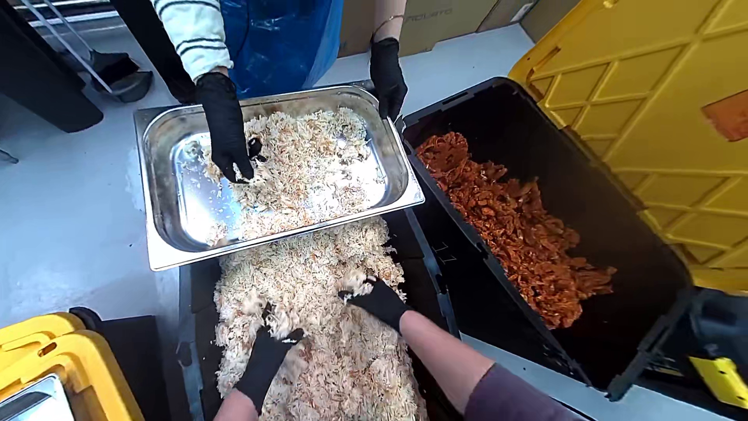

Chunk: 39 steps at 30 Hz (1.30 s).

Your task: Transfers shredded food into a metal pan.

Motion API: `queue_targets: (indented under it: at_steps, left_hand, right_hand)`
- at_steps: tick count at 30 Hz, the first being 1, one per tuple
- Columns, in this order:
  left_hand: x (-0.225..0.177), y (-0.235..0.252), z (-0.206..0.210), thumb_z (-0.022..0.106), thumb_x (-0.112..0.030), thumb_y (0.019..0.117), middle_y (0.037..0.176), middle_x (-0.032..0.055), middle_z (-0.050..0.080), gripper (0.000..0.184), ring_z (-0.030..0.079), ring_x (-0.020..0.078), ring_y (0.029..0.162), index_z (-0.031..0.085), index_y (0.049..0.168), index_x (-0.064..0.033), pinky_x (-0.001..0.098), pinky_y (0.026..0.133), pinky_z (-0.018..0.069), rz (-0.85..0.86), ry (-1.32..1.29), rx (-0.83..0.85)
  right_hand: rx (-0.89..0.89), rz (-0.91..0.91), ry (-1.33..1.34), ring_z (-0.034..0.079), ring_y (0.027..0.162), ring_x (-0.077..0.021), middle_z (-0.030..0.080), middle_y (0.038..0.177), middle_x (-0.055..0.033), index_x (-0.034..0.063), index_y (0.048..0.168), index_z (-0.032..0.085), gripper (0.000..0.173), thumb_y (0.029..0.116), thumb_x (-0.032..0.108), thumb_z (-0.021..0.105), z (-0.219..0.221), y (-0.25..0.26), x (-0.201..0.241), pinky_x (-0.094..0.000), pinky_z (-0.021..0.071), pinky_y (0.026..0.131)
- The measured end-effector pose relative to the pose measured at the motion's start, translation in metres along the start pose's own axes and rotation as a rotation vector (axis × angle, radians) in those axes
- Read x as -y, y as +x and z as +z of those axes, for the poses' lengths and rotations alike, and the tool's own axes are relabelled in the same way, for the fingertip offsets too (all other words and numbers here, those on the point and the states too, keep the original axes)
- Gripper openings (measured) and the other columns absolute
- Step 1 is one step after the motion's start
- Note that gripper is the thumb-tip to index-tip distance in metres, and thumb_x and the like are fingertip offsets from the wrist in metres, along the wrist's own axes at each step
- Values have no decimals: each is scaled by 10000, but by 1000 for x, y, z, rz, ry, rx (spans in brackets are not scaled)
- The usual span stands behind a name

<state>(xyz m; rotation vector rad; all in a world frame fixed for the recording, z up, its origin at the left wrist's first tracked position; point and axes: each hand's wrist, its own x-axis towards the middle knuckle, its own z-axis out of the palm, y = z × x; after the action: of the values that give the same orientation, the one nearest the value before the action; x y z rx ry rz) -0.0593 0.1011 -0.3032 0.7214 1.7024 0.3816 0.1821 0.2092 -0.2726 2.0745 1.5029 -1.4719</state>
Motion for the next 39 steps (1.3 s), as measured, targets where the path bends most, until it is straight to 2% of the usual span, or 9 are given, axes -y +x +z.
queue_targets:
  at_steps: [3,6,10,15,18,26,29,34,39]
  left_hand:
    - [-3,31,29,899,-379,774,1597,291,315,1094,371,350,1473,275,1563,52,446,1201,349,-66,19,2]
    - [12,42,53,978,-332,646,1530,304,403,1118,451,338,1410,378,1492,83,415,1168,399,-2,-13,-49]
    - [28,16,48,942,-285,694,1428,261,539,1022,531,286,1350,395,1464,106,388,1157,419,39,26,56]
    - [7,5,43,814,-535,775,1417,233,573,941,558,353,1327,490,1455,29,517,1113,438,-36,608,184]
    - [-17,24,51,758,-463,818,1479,216,518,850,466,381,1400,478,1498,-38,607,1123,372,-74,916,271]
    - [-36,49,66,760,-405,837,1351,197,629,602,514,393,1355,656,1257,13,709,1168,225,-55,1103,245]
    - [-21,35,57,758,-408,851,1412,229,578,707,484,381,1389,576,1355,54,653,1210,192,-27,1087,251]
    - [-5,-6,50,732,-335,871,1418,262,565,689,463,362,1418,550,1375,98,541,1265,133,79,1018,291]
    - [-14,-23,39,715,-239,890,1522,242,481,644,359,383,1489,531,1432,57,630,1245,81,220,865,323]
  right_hand:
    - [-22,112,42,464,1401,-436,443,1537,-276,38,1570,342,1074,780,552,857,13,43,-17,-612,385,1144]
    - [-35,42,-85,378,1446,-459,369,1601,-245,75,1514,487,998,734,562,876,36,46,-17,-675,284,1166]
    - [34,-39,-35,353,1470,-449,361,1598,-267,151,1578,412,1003,739,412,896,50,6,-19,-679,270,1170]
    - [103,-50,6,436,1377,-470,290,1601,-283,272,1595,377,1065,674,189,905,69,-2,-20,-603,445,1074]
    - [132,-23,-156,497,1339,-439,309,1585,-280,291,1602,353,1066,685,172,882,69,21,-12,-560,504,1027]
    - [225,41,-585,627,1204,-411,635,1333,-192,162,1412,560,660,796,307,746,55,56,35,-665,519,872]
    - [125,36,-444,640,1198,-376,628,1366,-149,250,1496,496,758,780,297,742,69,24,21,-636,538,883]
    - [134,82,-233,587,1298,-343,591,1430,-160,155,1504,510,695,854,269,728,87,-46,-9,-583,484,1043]
    - [176,42,-60,482,1387,-413,472,1518,-260,71,1442,578,646,860,262,782,115,-81,-65,-563,411,1139]
